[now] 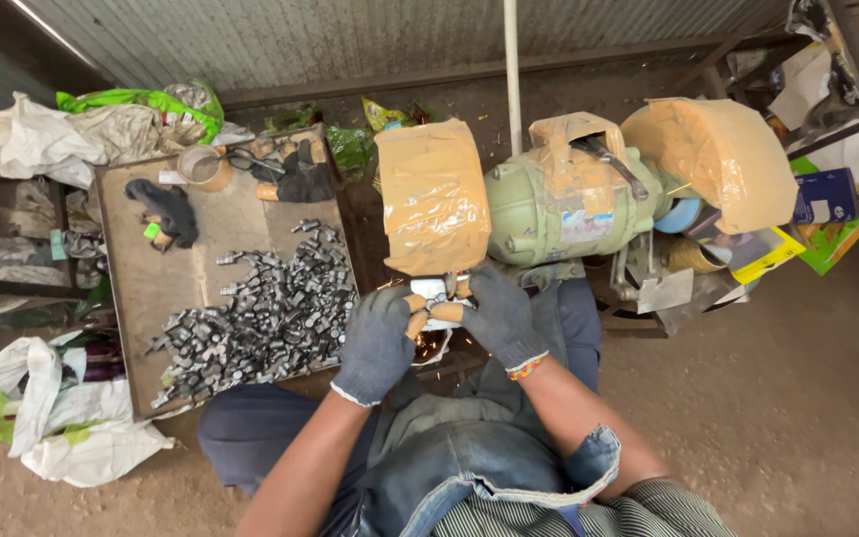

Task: The person sits at a bench grinder and holds small metal pieces against the spinning wheel, producing sparks as they grind each piece. They dip the ground piece into a small container and place it on a tray holding many similar metal pieces, repeating the cycle with new pieces.

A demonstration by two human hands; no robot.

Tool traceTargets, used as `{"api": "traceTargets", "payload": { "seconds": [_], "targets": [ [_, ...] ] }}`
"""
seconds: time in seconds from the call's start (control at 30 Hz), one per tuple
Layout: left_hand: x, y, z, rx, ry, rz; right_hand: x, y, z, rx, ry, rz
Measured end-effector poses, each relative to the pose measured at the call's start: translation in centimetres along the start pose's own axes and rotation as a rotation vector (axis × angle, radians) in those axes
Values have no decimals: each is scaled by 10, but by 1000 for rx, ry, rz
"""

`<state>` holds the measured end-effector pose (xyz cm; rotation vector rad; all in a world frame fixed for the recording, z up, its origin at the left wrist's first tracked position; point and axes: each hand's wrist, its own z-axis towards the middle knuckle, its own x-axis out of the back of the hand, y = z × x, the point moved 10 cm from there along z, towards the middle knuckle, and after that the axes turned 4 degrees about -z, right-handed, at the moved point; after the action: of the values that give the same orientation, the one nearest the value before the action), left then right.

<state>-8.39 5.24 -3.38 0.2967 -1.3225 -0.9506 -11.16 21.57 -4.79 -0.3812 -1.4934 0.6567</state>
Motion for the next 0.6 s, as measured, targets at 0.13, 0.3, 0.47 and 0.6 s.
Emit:
{"api": "traceTargets", "payload": {
  "seconds": [0.13,0.3,0.47,0.6],
  "targets": [
    [-1,28,-32,-164,-35,85,18,-33,-37,153,-73,148],
    [14,66,-75,-458,-35,-137,28,-42,-87,207,-181,214],
    [25,72,-78,-335,98,-196,22,-39,-97,171,-304,218],
    [0,30,-72,68,-123,-122,33,-47,-83,223,-136,90]
  ]
}}
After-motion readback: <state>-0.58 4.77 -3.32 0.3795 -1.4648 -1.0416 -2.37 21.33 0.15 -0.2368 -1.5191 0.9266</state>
